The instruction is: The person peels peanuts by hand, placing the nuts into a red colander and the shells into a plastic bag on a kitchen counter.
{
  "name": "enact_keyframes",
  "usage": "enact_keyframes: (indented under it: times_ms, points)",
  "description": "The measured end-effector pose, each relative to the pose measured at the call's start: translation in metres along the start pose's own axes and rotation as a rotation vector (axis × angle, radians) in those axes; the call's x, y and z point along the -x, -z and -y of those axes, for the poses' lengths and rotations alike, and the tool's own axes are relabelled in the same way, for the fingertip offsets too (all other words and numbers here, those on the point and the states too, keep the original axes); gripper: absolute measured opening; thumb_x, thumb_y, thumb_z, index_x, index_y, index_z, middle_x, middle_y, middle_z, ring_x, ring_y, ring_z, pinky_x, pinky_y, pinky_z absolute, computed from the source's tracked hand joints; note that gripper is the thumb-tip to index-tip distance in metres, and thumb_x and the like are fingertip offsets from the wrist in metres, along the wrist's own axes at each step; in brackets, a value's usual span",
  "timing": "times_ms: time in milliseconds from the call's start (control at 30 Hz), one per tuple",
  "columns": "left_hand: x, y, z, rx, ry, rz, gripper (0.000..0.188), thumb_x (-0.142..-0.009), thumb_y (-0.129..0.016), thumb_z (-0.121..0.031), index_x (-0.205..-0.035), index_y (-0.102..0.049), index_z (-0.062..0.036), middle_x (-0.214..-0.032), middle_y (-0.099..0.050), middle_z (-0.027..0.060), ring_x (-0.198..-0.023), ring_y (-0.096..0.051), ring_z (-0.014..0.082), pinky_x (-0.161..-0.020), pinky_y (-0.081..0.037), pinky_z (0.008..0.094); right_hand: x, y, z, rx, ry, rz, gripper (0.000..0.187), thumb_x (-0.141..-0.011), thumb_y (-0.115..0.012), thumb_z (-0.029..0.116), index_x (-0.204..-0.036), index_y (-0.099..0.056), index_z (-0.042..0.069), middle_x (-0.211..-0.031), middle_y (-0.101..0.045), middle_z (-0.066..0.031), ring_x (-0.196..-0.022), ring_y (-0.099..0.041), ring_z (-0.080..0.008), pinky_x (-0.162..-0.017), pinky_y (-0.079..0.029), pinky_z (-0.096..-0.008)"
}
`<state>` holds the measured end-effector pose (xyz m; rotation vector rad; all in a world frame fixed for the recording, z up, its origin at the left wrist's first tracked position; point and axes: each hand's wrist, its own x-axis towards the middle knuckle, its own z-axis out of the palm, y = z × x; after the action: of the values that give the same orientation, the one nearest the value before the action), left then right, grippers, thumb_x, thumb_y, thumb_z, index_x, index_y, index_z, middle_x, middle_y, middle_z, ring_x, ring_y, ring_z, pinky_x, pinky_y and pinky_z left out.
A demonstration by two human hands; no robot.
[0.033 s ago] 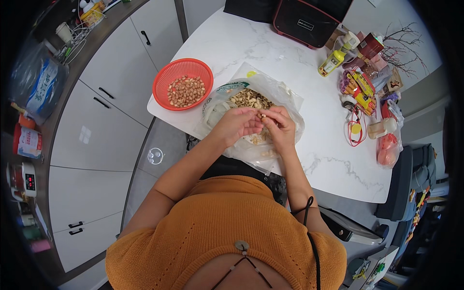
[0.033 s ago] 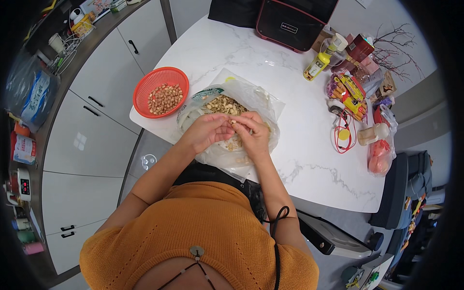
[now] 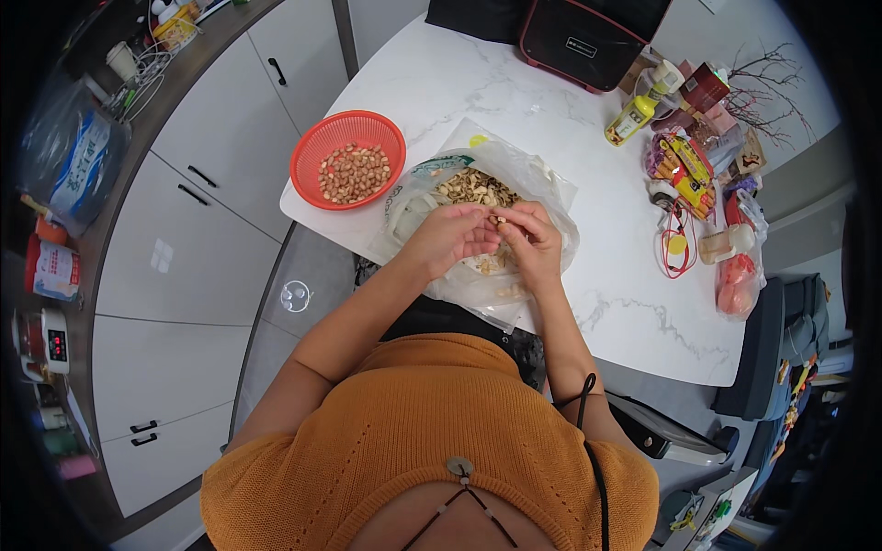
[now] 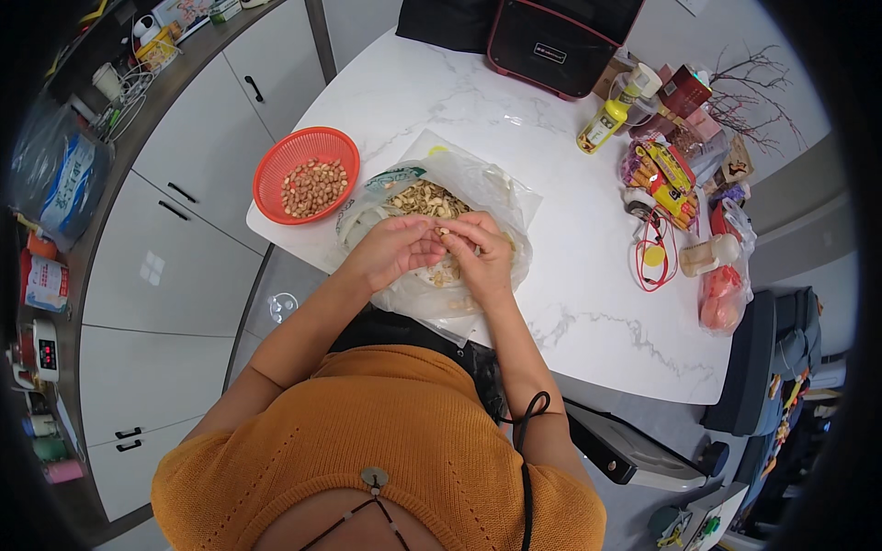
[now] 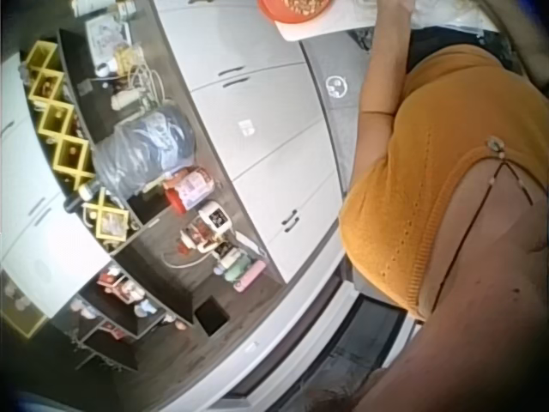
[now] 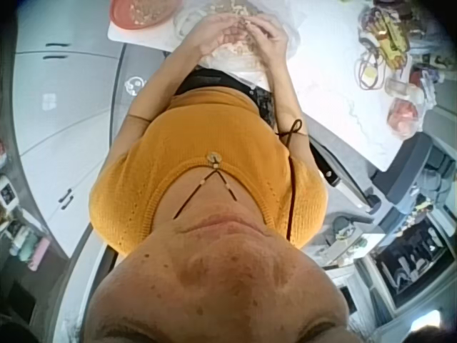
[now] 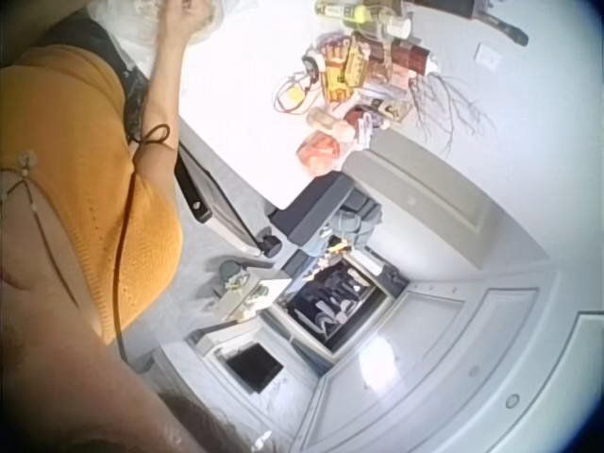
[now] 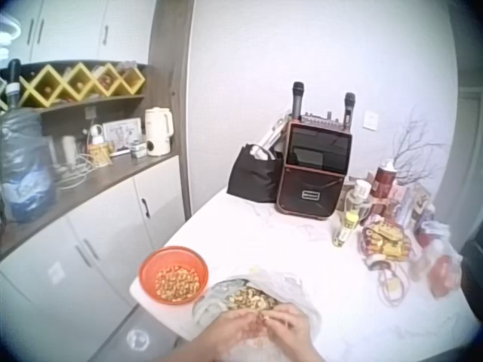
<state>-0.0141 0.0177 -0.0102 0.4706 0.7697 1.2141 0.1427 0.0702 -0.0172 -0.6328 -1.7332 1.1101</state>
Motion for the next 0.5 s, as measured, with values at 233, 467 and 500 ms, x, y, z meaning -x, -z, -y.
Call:
enact_keyframes:
  times_ms: [233,467,500]
  points:
    - [0.0,0.002,0.002,0.023,-0.009,0.035,0.02,-0.093,-0.043,-0.013,-0.106,-0.052,-0.0009,-0.093,-0.059,0.0081,-0.082,-0.059,0.0145,-0.074,-0.051,0.0262,0.0,0.001,0.001,0.014,0.011,0.035,0.021,-0.076,-0.064,0.002,-0.096,-0.068,0.007,-0.088,-0.057,-0.0019,-0.072,-0.05,-0.0074,-0.058,-0.037,-0.0174]
    - [-0.002,0.004,0.001,0.02,-0.093,0.001,0.026,-0.091,-0.042,-0.007,-0.115,-0.048,0.0016,-0.095,-0.057,0.0096,-0.084,-0.059,0.0165,-0.077,-0.05,0.028,-0.001,0.002,0.012,0.203,-0.024,-0.008,0.022,-0.076,-0.064,0.002,-0.098,-0.065,0.006,-0.087,-0.059,-0.0041,-0.07,-0.052,-0.0097,-0.059,-0.041,-0.0197]
    - [0.0,0.001,-0.001,0.039,-0.125,-0.036,0.026,-0.09,-0.042,-0.005,-0.114,-0.049,0.0019,-0.095,-0.056,0.01,-0.083,-0.059,0.0177,-0.077,-0.051,0.0289,-0.001,0.003,0.014,0.238,-0.068,-0.001,0.023,-0.076,-0.064,0.003,-0.099,-0.064,0.006,-0.088,-0.059,-0.0052,-0.07,-0.054,-0.0114,-0.059,-0.042,-0.0212]
